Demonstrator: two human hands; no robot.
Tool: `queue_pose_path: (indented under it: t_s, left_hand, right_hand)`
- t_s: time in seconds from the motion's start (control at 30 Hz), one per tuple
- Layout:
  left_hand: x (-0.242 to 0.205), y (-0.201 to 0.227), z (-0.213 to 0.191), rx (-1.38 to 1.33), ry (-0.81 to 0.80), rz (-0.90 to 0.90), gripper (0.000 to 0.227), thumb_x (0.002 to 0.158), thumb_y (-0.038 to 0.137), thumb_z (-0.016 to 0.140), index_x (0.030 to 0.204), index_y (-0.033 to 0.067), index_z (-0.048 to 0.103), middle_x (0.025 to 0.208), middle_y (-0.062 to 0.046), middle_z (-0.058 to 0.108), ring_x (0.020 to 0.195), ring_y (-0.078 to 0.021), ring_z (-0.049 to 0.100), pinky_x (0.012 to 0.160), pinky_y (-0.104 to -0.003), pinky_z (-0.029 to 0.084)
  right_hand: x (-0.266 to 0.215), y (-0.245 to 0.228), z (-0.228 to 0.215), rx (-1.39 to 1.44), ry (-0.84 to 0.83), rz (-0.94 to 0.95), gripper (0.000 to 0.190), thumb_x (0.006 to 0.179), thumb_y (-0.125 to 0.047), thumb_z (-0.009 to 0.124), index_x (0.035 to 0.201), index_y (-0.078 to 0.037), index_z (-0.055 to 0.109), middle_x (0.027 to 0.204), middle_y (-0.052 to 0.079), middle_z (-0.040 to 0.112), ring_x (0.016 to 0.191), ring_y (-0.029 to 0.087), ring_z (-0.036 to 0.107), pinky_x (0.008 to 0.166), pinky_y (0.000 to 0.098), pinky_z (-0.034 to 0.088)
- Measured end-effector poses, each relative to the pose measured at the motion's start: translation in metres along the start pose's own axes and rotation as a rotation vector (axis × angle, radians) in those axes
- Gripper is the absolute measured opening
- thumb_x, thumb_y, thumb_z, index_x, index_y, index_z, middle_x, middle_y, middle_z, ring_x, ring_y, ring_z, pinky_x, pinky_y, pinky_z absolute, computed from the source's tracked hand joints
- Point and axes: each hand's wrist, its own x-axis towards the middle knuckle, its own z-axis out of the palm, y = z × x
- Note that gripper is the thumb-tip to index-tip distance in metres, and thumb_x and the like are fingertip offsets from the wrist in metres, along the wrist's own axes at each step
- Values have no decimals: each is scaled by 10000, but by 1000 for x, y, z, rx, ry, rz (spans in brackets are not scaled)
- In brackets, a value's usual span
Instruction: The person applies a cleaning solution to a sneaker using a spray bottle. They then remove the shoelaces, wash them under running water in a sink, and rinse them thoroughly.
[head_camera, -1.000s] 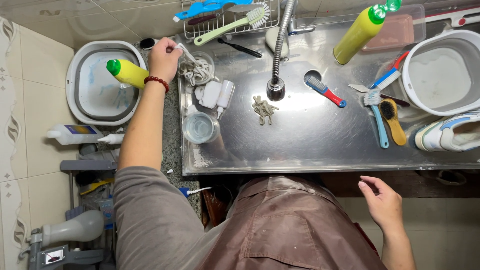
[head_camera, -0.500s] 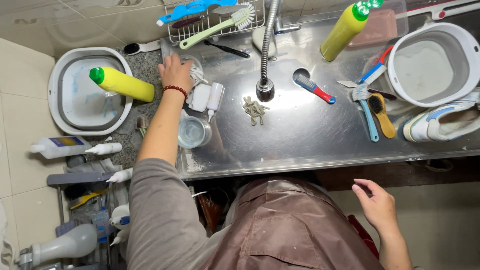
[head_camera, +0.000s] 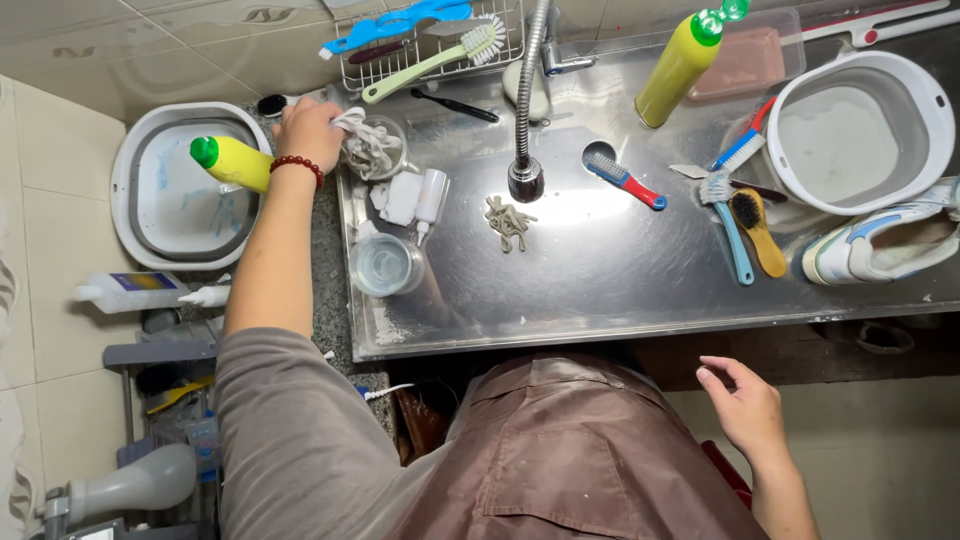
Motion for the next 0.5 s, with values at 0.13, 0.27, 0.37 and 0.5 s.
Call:
queue_pose_path:
  t_s: [0.13,0.27,0.37,0.5]
  left_hand:
    - [-3,1,-19,-82,24,-36,181,893,290,767,1005,148,752,1208,-84,648,1119,-355,549,928,-569,374]
    - [-8,0,-25,-341,14,-72,171,928,181,735,1073,92,708,990,-94,723,897,-260,666,820,-390,508]
    - [-13,12,-36,-423,59,-58,153,935,147,738,1051,57,697,941,-81,728,832,-209,656,768,-342,504]
    - [-12,15,-40,-455,83,-58,170,937,160,751,1056,48,705,924,-71,732,814,-162,655,768,-315,516]
  right_hand:
    - [6,-4,-4,-9,-12,-39,351,911,-295,727,1221,-133,759,895,95,771,731,164,652,725,317,539]
    - [10,-5,-11,-11,-16,-55,346,917,-302,726,1218,-134,758,897,99,771,733,167,654,724,323,539]
    - [12,-7,-12,-25,-25,-53,349,915,-304,726,1221,-138,758,909,101,771,734,172,657,726,326,540]
    - [13,-6,-10,-30,-36,-47,355,919,-304,721,1236,-148,759,934,97,776,721,191,652,730,330,541]
